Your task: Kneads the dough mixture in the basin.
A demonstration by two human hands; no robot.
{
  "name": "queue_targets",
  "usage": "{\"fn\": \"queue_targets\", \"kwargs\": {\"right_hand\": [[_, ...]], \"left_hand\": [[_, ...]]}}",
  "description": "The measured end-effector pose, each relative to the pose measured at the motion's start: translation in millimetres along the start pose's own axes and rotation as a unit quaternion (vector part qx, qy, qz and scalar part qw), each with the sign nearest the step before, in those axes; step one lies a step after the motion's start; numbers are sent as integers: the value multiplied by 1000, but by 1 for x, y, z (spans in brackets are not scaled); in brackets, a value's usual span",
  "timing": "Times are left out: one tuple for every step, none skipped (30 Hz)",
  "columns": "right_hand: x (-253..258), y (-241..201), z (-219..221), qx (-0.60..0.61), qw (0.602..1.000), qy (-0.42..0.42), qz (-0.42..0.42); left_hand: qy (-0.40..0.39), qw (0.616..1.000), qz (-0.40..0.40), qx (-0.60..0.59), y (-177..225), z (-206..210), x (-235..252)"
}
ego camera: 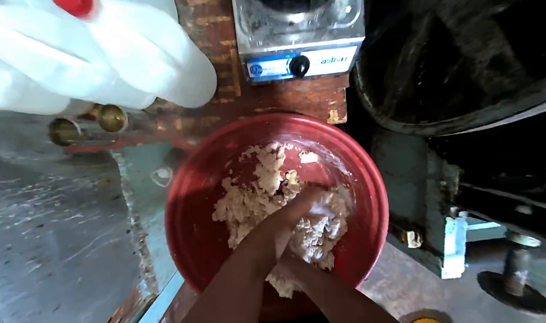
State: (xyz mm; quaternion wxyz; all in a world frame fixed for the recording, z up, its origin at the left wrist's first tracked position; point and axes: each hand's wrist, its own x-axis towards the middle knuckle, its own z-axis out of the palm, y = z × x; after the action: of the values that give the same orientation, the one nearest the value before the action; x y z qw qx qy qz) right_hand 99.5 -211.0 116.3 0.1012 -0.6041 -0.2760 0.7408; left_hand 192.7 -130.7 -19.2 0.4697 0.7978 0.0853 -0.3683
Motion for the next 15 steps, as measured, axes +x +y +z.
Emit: {"fn": "queue_targets", "kwargs": {"right_hand": [[4, -1, -9, -113, 993, 23, -37], [5, 4, -17, -197, 978, 32, -61], [1, 10, -26, -234, 970, 36, -56], [-9, 16, -32, -237, 970, 47, -38], [-22, 21, -38, -224, 973, 60, -16], [-31, 24, -43, -216, 974, 73, 8], [-36, 29, -48, -207, 973, 97, 27], [-36, 38, -54, -194, 971, 137, 39], [-30, 42, -67, -183, 966, 175, 60], [-21, 39, -84, -192, 956, 205, 80], [-4, 30, -104, -217, 944, 229, 97], [17, 10, -126, -247, 930, 247, 110], [39, -16, -148, -259, 920, 271, 111], [65, -42, -165, -245, 915, 306, 97], [94, -67, -173, -209, 910, 350, 78]], "left_hand": [[4, 1000, -4, 23, -10, 3, -19], [15, 1000, -14, 12, -23, 3, -43], [12, 999, -29, -4, -34, -2, -66], [20, 998, -49, -24, -45, -7, -90], [42, 997, -61, -36, -57, -7, -112], [57, 995, -74, -47, -66, -10, -135], [54, 994, -93, -26, -74, -16, -156], [66, 992, -107, 10, -84, -21, -175], [85, 989, -116, 32, -96, -25, -193], [112, 985, -125, 34, -111, -24, -211], [138, 979, -146, 32, -127, -19, -227], [158, 970, -183, 25, -142, -11, -237], [173, 960, -221, 7, -157, 1, -241], [191, 950, -246, -8, -168, 16, -239], [210, 942, -260, -21, -174, 31, -233]]}}
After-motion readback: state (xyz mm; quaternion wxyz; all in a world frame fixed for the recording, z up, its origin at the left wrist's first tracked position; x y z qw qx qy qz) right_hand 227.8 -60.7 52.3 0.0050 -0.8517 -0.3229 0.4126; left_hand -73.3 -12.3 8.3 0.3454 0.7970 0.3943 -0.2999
